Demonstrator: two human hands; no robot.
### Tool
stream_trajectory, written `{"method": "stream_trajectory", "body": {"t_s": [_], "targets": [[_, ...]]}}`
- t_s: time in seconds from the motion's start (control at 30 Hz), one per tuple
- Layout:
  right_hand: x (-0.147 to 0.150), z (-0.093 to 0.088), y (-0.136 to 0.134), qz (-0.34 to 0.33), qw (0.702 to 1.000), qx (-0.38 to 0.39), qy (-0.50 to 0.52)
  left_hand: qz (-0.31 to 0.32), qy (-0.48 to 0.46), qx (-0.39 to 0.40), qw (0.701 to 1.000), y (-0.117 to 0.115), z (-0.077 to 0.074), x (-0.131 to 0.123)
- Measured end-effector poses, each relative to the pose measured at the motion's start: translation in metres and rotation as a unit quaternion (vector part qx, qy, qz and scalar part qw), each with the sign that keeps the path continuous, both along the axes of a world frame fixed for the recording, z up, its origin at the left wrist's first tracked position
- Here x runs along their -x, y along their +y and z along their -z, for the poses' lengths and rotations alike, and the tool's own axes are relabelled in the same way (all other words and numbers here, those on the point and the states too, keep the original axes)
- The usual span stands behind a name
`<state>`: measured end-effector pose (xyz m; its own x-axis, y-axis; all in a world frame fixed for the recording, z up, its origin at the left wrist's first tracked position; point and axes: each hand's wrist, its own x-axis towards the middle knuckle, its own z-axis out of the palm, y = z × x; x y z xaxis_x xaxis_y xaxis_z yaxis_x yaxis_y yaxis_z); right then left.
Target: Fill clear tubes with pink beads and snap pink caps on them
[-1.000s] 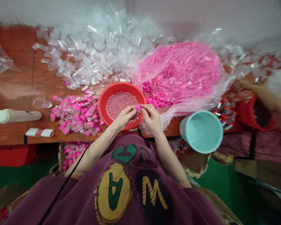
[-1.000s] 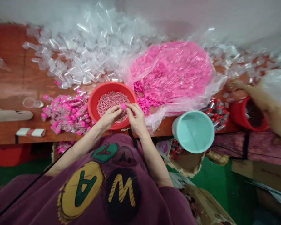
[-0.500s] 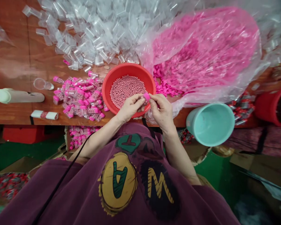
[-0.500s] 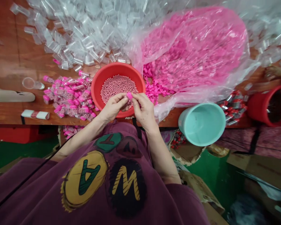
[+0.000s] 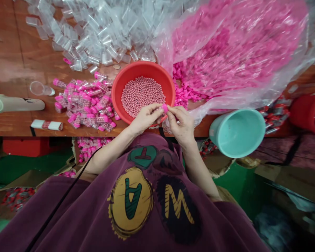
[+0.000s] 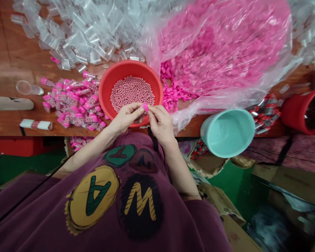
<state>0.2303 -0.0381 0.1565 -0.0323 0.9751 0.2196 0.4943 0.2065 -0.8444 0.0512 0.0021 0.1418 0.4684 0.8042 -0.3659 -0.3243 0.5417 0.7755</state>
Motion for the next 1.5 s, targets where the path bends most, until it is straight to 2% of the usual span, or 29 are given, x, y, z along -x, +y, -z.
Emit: {"method": "stream_trajectory", "body": {"t_s": [0.1,0.3,0.43,0.53,0.6,0.73,0.8,0.93,1.0,1.1,1.33,1.5], "targets": [[0.002,0.004,0.0,0.015,1.0,0.005,0.024,-0.015,0.005,-0.011,1.0,-0.002,0.0,-0.004],[0.008,0.011,-0.001,0.058,0.998,0.024,0.03,-0.034,-0.006,0.03,0.999,-0.009,0.004,-0.01],[0.004,0.01,-0.005,0.018,0.998,0.039,0.042,-0.04,0.028,-0.011,0.999,-0.005,0.004,-0.005],[0.0,0.011,-0.007,-0.019,0.996,0.064,0.067,-0.015,0.017,0.004,1.0,0.003,0.003,0.004],[0.0,0.016,-0.007,0.004,0.991,0.085,0.099,0.001,0.01,0.019,1.0,0.007,0.003,0.01],[0.002,0.028,-0.005,0.097,0.979,0.085,0.156,0.019,0.022,-0.002,1.0,0.005,0.005,0.013],[0.003,0.026,-0.005,0.084,0.986,0.08,0.118,0.008,0.023,-0.01,1.0,0.002,0.008,0.011],[0.009,0.015,-0.006,-0.001,0.998,0.05,-0.044,-0.026,0.032,-0.003,0.999,-0.003,0.011,0.005],[0.014,0.014,-0.006,-0.023,0.987,0.066,-0.143,-0.031,0.037,0.008,0.999,-0.005,0.011,0.003],[0.022,0.021,-0.005,-0.018,0.963,0.099,-0.25,-0.058,0.039,0.028,0.997,-0.007,0.009,-0.001],[0.027,0.051,-0.002,-0.036,0.956,0.104,-0.272,-0.119,0.095,0.079,0.985,-0.013,0.017,-0.014],[0.043,0.068,-0.001,-0.086,0.944,0.186,-0.258,-0.169,0.141,0.188,0.957,-0.018,0.031,-0.012]]}}
